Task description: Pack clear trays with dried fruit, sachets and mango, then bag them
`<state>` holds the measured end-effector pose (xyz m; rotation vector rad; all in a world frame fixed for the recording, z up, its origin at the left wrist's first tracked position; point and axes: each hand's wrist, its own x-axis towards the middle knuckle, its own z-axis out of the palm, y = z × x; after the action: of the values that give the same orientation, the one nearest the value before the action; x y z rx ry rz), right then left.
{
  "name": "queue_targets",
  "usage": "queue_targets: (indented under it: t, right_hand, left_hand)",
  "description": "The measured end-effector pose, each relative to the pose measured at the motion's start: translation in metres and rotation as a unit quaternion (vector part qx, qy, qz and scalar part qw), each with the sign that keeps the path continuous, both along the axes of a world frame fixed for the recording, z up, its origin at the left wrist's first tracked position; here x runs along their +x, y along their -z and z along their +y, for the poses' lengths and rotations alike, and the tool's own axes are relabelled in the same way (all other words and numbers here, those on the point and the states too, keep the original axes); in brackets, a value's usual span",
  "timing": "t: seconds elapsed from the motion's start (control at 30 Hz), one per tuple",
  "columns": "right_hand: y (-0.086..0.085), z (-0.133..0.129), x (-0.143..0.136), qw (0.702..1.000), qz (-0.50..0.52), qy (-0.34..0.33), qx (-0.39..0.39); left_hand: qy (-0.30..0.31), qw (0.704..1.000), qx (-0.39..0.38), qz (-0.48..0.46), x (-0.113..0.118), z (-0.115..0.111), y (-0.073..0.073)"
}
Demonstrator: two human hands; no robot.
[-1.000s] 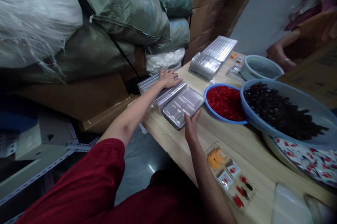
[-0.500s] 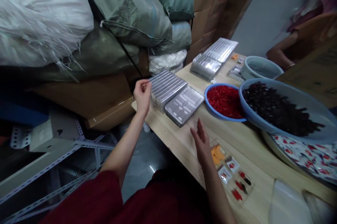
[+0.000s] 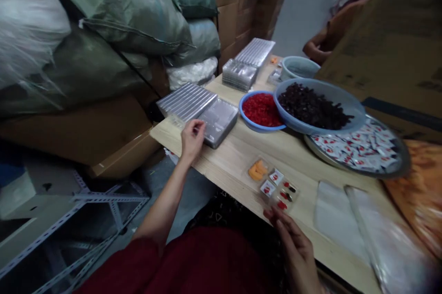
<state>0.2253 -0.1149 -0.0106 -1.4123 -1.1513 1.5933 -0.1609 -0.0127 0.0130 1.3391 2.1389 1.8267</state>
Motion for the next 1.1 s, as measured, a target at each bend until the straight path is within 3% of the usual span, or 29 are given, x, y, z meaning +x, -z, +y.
queue_targets:
  t: [0.07,0.13,0.33,0.53,0.73,0.87,1.1]
  right_hand:
    - [0.004,-0.004,0.009,0.999,0.004,0.036,0.004]
    - [0.004,-0.006,0.013,0.998,0.001,0.062,0.025]
    - [0.013,-0.015,0.035,0.987,-0.033,0.130,0.084]
    - [0.036,-0.020,0.068,0.975,-0.045,0.202,0.081]
    - [0.027,-0.002,0.054,0.975,-0.101,0.126,0.153]
    - [0.034,0.010,0.033,0.974,-0.088,0.059,0.201]
    - [0.051,0.028,0.010,0.904,-0.198,0.018,0.380]
  left_hand:
    - [0.080,0.992,-0.082,0.052,0.015,0.017,0.000]
    - [0.103,0.981,-0.143,0.086,0.024,0.037,0.001]
    - [0.100,0.951,-0.269,0.113,0.019,0.079,-0.003]
    - [0.086,0.925,-0.356,0.102,0.017,0.088,-0.016]
    - [0.082,0.913,-0.369,0.152,0.030,0.087,-0.029]
    - [0.098,0.900,-0.378,0.192,0.031,0.090,-0.035]
    - [0.129,0.915,-0.349,0.156,0.021,0.090,-0.033]
